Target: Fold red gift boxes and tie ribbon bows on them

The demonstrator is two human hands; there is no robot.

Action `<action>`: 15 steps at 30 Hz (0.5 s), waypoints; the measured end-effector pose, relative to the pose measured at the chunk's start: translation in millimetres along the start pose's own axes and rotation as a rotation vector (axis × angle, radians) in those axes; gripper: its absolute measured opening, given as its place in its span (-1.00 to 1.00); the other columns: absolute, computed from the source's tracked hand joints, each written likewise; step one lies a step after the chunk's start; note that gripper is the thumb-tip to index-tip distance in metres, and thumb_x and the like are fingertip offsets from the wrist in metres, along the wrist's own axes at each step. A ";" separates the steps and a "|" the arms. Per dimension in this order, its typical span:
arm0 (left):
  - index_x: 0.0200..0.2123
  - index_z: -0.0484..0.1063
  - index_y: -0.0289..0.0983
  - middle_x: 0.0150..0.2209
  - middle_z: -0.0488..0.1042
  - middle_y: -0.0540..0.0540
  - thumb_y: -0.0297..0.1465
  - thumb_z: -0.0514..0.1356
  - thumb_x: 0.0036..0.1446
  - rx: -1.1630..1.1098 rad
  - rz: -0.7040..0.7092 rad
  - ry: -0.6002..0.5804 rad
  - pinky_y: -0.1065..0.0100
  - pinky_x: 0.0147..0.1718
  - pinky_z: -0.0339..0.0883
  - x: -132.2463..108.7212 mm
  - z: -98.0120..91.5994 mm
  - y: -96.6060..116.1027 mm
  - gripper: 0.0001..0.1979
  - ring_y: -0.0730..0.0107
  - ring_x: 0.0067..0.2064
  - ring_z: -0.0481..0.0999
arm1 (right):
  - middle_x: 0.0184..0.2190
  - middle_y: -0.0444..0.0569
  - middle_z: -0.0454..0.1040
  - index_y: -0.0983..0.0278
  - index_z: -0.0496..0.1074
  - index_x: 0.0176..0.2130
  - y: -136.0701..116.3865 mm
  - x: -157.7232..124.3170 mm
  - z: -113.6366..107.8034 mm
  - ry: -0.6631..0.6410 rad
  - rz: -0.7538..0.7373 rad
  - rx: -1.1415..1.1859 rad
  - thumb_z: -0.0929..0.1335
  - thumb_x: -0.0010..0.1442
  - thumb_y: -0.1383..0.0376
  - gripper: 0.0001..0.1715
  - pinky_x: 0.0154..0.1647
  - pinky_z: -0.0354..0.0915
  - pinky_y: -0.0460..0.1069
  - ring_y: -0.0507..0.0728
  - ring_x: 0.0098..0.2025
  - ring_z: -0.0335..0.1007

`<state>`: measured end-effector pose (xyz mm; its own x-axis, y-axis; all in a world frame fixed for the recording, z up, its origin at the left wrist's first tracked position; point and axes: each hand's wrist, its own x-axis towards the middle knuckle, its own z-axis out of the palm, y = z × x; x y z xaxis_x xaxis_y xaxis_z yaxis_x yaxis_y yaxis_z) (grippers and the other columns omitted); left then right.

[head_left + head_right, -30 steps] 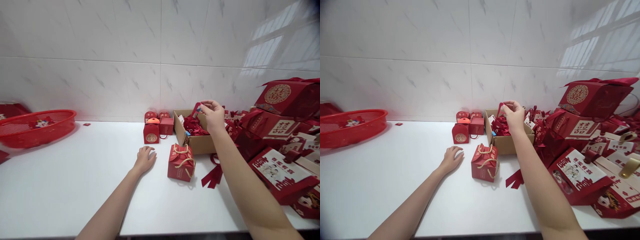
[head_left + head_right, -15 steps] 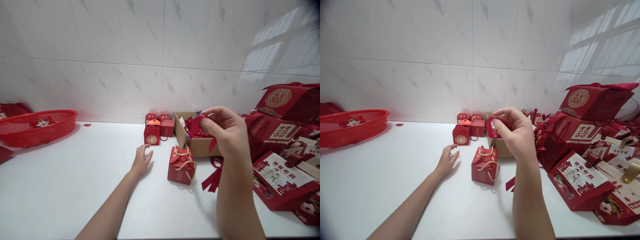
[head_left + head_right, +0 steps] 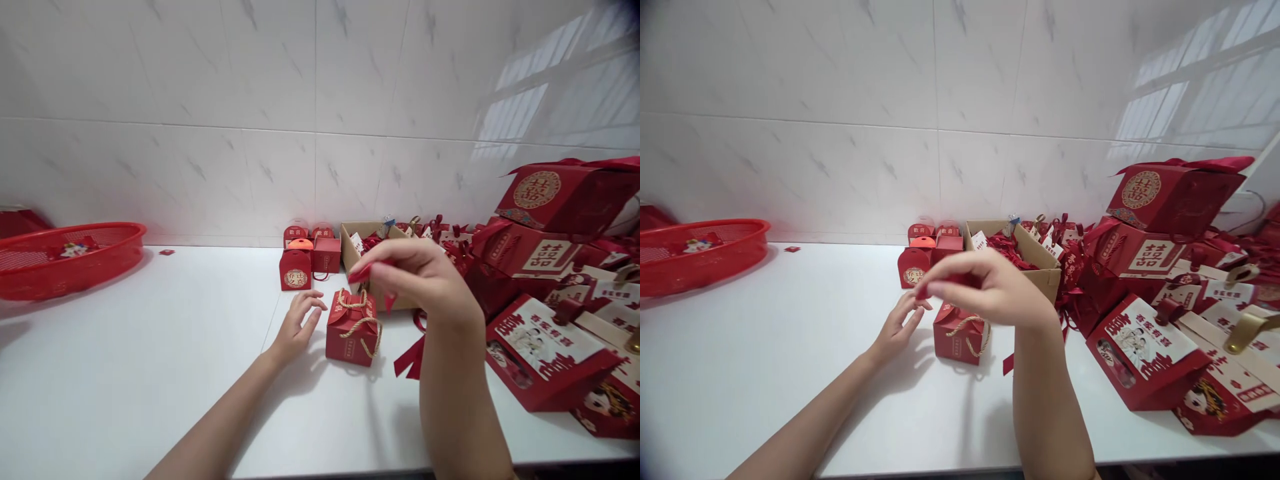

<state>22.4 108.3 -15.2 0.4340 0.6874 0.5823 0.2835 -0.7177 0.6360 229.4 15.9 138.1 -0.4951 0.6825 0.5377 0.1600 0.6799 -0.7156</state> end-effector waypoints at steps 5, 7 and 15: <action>-0.32 0.33 -0.22 0.10 0.27 -0.16 -0.37 0.00 0.19 -0.045 -0.021 -0.108 0.10 0.14 0.11 23.3 14.7 15.3 -0.87 0.16 0.19 0.20 | -0.76 -0.26 0.08 0.15 0.52 -0.36 16.8 -2.6 -21.8 0.370 -0.264 0.390 0.36 0.13 0.19 -0.86 -0.73 -0.15 -0.13 -0.09 -0.72 -0.17; -0.28 0.35 -0.20 0.16 0.23 -0.13 -0.41 0.02 0.14 -0.070 -0.023 -0.200 0.10 0.16 0.09 32.5 17.5 13.8 -0.87 0.13 0.23 0.15 | -0.80 -0.30 -0.11 0.11 0.49 -0.41 19.4 -4.3 -32.4 0.467 -0.318 0.474 0.36 0.09 0.15 -0.86 -0.76 -0.20 -0.13 -0.07 -0.75 -0.26; 0.08 0.34 -0.09 0.13 0.30 -0.12 -0.30 0.09 0.12 -0.096 -0.168 -0.199 0.10 0.11 0.17 30.6 26.9 10.8 -0.58 0.07 0.17 0.26 | -0.73 -0.32 -0.35 0.23 0.50 -0.32 7.1 -34.8 -62.3 1.338 0.010 0.069 -0.09 0.24 0.02 -0.24 -0.50 -0.30 -0.06 -0.26 -0.75 -0.46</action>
<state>61.7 118.6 -4.1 0.5494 0.7542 0.3595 0.2880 -0.5749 0.7658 301.0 13.7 142.0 0.7231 0.4502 0.5239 0.0961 0.6855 -0.7217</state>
